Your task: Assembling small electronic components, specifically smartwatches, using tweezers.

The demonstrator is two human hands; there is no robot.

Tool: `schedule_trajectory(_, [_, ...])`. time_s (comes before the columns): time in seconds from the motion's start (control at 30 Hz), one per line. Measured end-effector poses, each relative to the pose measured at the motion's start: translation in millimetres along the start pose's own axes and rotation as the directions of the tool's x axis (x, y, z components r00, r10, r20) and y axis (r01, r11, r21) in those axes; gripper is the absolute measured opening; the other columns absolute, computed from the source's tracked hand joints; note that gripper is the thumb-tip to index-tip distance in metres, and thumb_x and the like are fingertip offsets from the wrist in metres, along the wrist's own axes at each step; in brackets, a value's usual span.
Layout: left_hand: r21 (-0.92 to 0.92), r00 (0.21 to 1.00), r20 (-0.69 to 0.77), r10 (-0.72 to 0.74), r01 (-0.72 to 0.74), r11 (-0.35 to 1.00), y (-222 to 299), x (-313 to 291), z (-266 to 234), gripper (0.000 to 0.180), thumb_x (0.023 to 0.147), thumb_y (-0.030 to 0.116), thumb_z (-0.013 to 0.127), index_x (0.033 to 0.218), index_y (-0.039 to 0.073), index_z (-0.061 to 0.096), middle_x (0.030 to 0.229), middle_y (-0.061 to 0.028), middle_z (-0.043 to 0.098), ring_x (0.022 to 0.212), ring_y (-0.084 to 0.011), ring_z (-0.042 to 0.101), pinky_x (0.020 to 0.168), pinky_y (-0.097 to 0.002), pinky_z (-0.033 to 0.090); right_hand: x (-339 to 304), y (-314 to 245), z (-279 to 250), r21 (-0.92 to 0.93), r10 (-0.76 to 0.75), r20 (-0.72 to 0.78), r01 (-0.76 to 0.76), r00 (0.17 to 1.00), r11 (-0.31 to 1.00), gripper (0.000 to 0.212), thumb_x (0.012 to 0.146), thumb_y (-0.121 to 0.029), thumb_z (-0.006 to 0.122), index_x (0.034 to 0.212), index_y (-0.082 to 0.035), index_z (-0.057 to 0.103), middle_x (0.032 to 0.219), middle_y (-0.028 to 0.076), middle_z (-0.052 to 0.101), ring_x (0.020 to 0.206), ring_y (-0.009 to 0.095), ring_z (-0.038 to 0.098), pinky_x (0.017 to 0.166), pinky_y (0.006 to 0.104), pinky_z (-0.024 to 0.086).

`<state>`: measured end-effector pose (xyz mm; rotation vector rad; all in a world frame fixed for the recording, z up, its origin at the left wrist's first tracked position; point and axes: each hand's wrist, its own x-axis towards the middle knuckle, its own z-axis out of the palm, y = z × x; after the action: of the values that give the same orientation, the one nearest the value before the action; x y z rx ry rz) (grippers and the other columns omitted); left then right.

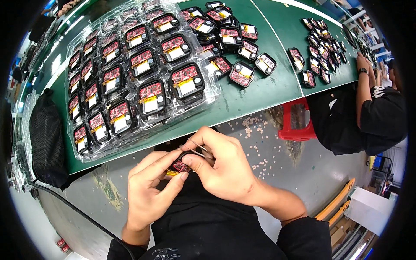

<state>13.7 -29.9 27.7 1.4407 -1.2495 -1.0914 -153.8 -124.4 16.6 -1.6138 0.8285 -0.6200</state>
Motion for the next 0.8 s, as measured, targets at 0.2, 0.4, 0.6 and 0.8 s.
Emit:
schedule_trajectory(0.2, [-0.07,0.997,-0.07,-0.008,0.003,0.998,-6.1,3.1,5.1,0.042,0.087,-0.009,0.069,0.129,-0.007,0.063,0.109,-0.0145,0.065,0.093,-0.0177,0.069,0.079,-0.0274,0.059,3.0,-10.5,-1.6,0.018,0.031,-0.033,-0.03,0.999,0.999,0.013,0.089,0.007,0.068,0.097,0.002,0.059,0.078,0.007,0.062,0.058,0.004,0.044,0.05,0.0244,0.036])
schedule_trajectory(0.4, [-0.373,0.985,-0.07,-0.155,0.118,0.92,-8.9,1.2,1.8,0.042,0.089,-0.01,0.067,0.13,-0.008,0.062,0.114,-0.011,0.063,0.102,-0.0141,0.065,0.084,-0.0248,0.054,5.1,-23.4,-9.8,0.214,0.229,0.088,-0.243,0.97,0.946,0.022,0.091,-0.006,0.073,0.111,0.002,0.068,0.081,-0.005,0.062,0.062,-0.002,0.035,0.051,0.0202,0.027])
schedule_trajectory(0.6, [-0.067,0.995,-0.097,-0.022,0.016,0.998,-4.8,-0.9,4.5,0.04,0.088,-0.011,0.067,0.128,-0.008,0.064,0.116,-0.0117,0.063,0.102,-0.0144,0.065,0.084,-0.0251,0.055,0.8,-12.0,-4.1,0.081,0.18,0.014,-0.18,0.984,0.98,0.018,0.09,-0.007,0.074,0.105,0.002,0.069,0.08,-0.001,0.061,0.059,-0.001,0.036,0.051,0.0208,0.029])
schedule_trajectory(0.8, [-0.32,0.973,-0.205,-0.108,0.037,0.947,-10.7,-1.0,4.6,0.039,0.091,-0.011,0.067,0.13,-0.008,0.063,0.114,-0.0112,0.062,0.1,-0.0138,0.064,0.081,-0.0246,0.054,0.7,-26.1,-8.4,-0.062,-0.002,0.021,0.003,1.0,0.998,0.04,0.091,-0.001,0.069,0.129,0.002,0.057,0.103,0.011,0.054,0.077,0.012,0.049,0.064,0.0276,0.044])
